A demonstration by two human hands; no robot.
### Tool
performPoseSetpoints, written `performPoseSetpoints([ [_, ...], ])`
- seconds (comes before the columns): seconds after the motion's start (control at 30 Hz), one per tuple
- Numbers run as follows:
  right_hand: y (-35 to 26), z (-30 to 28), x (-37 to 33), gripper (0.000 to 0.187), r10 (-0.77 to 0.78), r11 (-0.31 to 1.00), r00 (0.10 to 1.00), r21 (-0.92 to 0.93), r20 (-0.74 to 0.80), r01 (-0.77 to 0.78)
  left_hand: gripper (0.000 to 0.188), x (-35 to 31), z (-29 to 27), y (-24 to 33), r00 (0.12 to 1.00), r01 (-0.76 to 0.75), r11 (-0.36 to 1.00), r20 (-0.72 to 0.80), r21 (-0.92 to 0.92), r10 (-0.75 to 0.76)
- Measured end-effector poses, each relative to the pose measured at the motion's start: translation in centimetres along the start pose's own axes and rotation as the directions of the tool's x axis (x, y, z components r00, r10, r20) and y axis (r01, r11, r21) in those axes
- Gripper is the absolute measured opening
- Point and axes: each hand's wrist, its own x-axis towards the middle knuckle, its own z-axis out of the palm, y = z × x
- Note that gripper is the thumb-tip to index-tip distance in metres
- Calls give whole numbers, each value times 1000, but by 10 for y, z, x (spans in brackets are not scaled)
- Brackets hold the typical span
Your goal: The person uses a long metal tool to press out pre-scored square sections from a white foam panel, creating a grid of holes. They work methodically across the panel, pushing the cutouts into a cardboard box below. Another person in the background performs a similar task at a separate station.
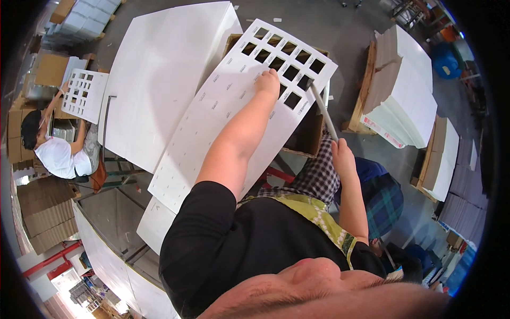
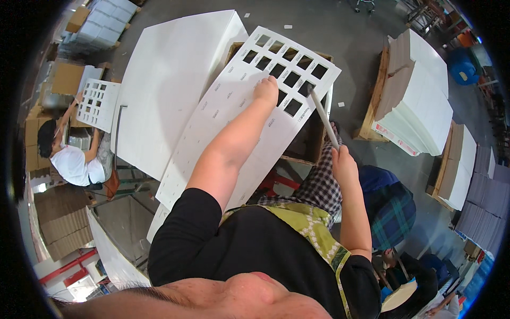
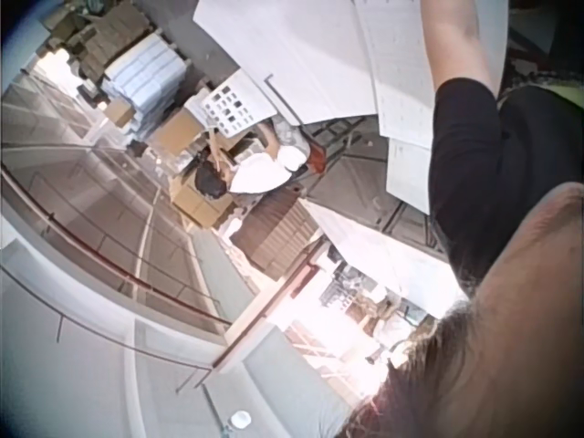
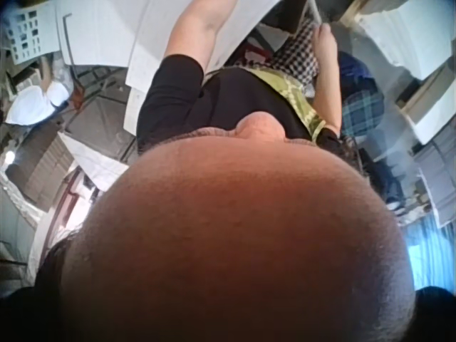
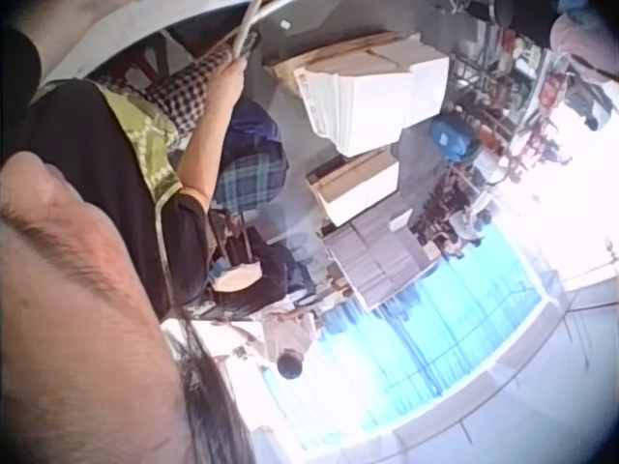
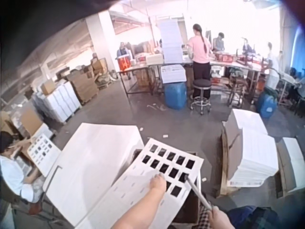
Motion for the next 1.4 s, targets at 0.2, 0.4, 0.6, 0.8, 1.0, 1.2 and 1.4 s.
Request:
performPoseSetpoints([
  [0.2, -2, 16, -6, 27, -49, 994, 998, 94, -50, 54, 33, -2, -4, 4, 992, 37, 999, 123, -23, -34],
  [0.4, -24, -1, -1, 26, 54, 941, 996, 336, -72, -26, 42, -5, -23, -3, 972, 59, 992, 233, -114, -31],
  [0.6, 5, 25, 7, 25, 24, 887, 989, 459, -148, 47, 44, -7, -17, -11, 976, -43, 994, 208, -104, 64],
  [0.8, 16, 30, -2, 24, 97, 802, 993, 596, -74, -33, 38, -12, -28, -7, 980, -78, 991, 172, -105, 96],
  [1.0, 30, 31, -13, 22, 123, 735, 991, 677, -57, -52, 23, -50, -28, 0, 751, -654, 751, -44, 91, 659],
  [1.2, 27, 40, -14, 21, 87, 780, 993, 625, -75, -21, 27, -59, -15, 11, 775, -610, 792, 191, -20, 602],
  [1.4, 34, 50, -11, 25, 107, 732, 994, 678, -21, -65, 27, -60, -24, 8, 743, -658, 750, 99, -73, 662],
])
